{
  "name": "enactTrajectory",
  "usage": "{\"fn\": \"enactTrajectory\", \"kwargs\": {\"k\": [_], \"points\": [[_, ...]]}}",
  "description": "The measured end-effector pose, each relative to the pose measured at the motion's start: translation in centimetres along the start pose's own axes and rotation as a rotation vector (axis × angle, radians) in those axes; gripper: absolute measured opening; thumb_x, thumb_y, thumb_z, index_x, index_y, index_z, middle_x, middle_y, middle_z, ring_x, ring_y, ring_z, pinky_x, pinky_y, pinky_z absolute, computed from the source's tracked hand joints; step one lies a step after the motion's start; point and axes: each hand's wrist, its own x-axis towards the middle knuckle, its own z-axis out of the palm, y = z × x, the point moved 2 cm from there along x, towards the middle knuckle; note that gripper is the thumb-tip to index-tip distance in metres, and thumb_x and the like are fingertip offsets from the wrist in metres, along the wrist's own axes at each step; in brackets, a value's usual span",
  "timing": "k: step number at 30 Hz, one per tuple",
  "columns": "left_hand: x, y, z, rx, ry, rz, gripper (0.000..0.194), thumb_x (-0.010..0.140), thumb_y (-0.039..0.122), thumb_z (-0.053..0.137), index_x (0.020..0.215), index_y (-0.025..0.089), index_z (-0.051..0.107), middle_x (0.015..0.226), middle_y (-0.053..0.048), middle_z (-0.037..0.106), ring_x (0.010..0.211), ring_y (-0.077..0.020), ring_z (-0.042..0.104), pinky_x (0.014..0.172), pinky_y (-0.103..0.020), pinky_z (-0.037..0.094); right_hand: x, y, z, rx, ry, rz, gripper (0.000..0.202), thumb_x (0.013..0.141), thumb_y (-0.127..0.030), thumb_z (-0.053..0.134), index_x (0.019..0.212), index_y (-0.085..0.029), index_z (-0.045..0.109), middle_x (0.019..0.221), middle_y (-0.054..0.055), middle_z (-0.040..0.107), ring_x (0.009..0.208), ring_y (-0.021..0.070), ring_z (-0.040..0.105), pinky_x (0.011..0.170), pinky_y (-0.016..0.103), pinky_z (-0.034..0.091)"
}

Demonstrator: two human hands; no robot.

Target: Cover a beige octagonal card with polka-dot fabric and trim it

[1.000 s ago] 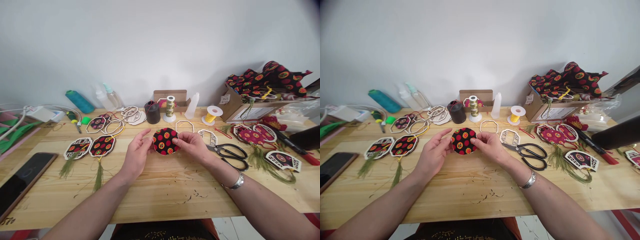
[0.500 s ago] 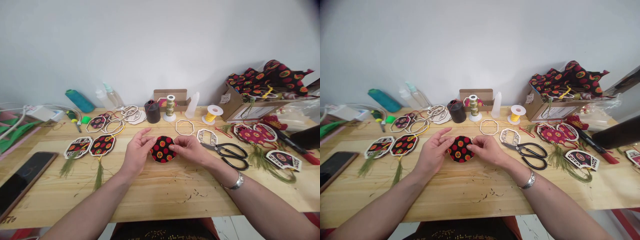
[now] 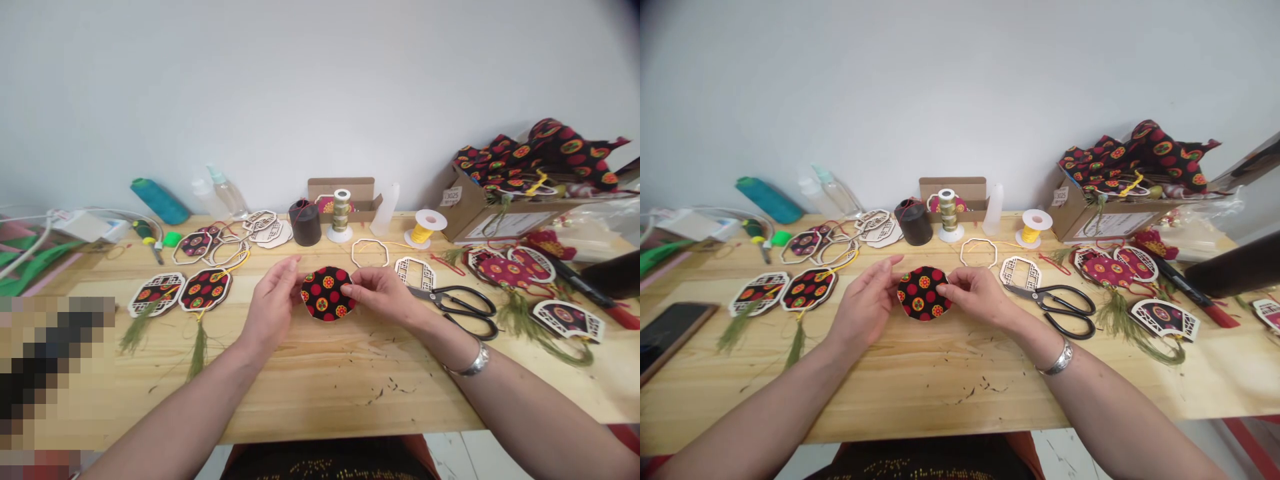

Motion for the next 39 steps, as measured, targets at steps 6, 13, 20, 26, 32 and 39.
{"fn": "enactTrajectory", "kwargs": {"k": [6,13,20,26,32,39], "points": [[0.1,-0.4,-0.3,0.130,-0.060,0.015,0.070,0.065,0.034,0.083,0.125,0.016,0.053,0.069,0.002,0.072,0.065,-0.0153,0.066,0.067,-0.028,0.050,0.0,0.2,-0.1,-0.005,0.008,-0.002,0.030,0.078,-0.045,0.064,0.068,-0.017,0.060,0.062,0.000,0.057,0.056,0.0103,0.046,0.051,0.025,0.036],[0.1,-0.3,-0.2,0.068,-0.045,0.002,0.060,0.070,0.035,0.079,0.121,0.015,0.054,0.066,0.000,0.071,0.061,-0.0157,0.066,0.064,-0.029,0.051,0.1,0.3,-0.1,0.027,0.007,0.005,0.030,0.079,-0.045,0.065,0.069,-0.017,0.061,0.062,0.000,0.058,0.056,0.0101,0.047,0.052,0.025,0.037],[0.1,0.0,0.0,0.011,-0.060,-0.073,0.053,0.071,0.044,0.077,0.112,0.015,0.060,0.076,-0.004,0.074,0.066,-0.0182,0.068,0.060,-0.029,0.052,0.2,0.2,-0.5,0.129,0.014,0.031,0.035,0.075,-0.050,0.069,0.071,-0.016,0.062,0.064,0.000,0.061,0.058,0.0106,0.050,0.055,0.026,0.041],[0.0,-1.1,0.0,0.100,-0.266,-0.087,0.053,0.067,0.025,0.082,0.115,0.017,0.062,0.092,-0.006,0.077,0.080,-0.0192,0.072,0.075,-0.032,0.056,0.2,0.2,-0.5,0.129,0.012,0.044,0.039,0.076,-0.054,0.068,0.070,-0.016,0.063,0.061,0.000,0.059,0.055,0.0101,0.048,0.053,0.025,0.039],[0.2,-1.4,-0.1,0.066,-0.219,-0.072,0.042,0.068,0.021,0.081,0.107,0.016,0.067,0.097,-0.007,0.077,0.082,-0.0174,0.072,0.075,-0.028,0.057,0.4,0.6,-0.5,0.286,0.087,0.063,0.057,0.083,-0.069,0.049,0.075,-0.015,0.067,0.064,0.004,0.061,0.062,0.0141,0.056,0.063,0.030,0.047],[0.2,-0.9,0.1,0.023,-0.161,-0.083,0.055,0.067,0.021,0.082,0.117,0.015,0.060,0.088,-0.006,0.078,0.076,-0.0182,0.072,0.069,-0.029,0.058,0.3,0.6,-0.4,0.178,0.010,0.076,0.045,0.079,-0.059,0.065,0.070,-0.015,0.065,0.063,0.002,0.061,0.058,0.0109,0.050,0.055,0.025,0.040]]}}
